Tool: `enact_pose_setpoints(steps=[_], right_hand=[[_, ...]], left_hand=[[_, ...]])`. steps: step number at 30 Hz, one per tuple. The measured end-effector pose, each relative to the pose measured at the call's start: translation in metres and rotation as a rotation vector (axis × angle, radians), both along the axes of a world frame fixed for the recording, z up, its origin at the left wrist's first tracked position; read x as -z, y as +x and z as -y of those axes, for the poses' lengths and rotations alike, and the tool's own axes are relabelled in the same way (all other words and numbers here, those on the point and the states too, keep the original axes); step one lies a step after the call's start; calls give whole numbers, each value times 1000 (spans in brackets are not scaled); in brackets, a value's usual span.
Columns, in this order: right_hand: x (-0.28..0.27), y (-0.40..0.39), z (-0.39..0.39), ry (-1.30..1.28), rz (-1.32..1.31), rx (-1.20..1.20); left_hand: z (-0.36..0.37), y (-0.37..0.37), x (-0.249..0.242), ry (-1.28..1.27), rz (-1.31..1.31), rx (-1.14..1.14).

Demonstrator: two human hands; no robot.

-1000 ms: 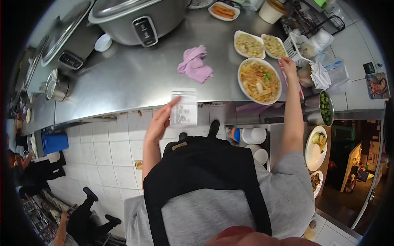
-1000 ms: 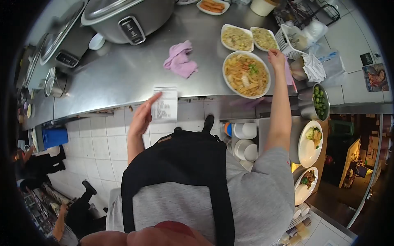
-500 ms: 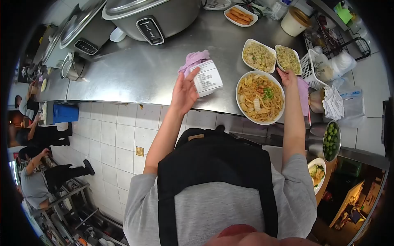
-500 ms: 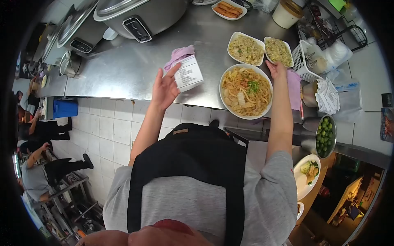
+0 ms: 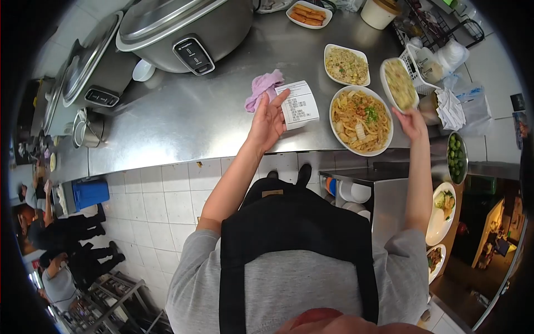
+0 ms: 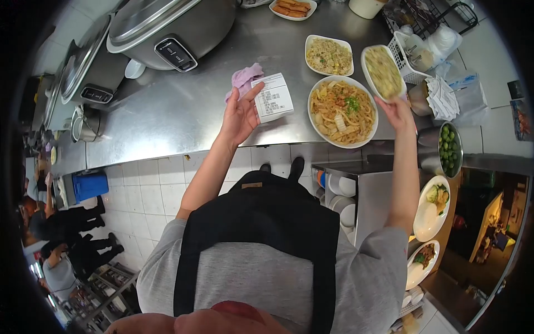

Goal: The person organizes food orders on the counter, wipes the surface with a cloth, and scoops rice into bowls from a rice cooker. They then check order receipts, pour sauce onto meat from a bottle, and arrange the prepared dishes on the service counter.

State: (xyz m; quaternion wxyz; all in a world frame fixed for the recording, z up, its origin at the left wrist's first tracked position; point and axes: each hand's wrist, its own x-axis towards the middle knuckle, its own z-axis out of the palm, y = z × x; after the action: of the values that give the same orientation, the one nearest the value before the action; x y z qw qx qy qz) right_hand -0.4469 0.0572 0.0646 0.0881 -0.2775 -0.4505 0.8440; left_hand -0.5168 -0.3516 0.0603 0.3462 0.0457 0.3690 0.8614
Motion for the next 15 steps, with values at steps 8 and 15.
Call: enact_pose_setpoints(steps=[8, 15], right_hand=[[-24, 231, 75, 268, 283, 243], [34, 374, 150, 227, 327, 699]], left_hand=[[22, -3, 26, 56, 2, 128], [29, 36, 31, 132, 46, 223]])
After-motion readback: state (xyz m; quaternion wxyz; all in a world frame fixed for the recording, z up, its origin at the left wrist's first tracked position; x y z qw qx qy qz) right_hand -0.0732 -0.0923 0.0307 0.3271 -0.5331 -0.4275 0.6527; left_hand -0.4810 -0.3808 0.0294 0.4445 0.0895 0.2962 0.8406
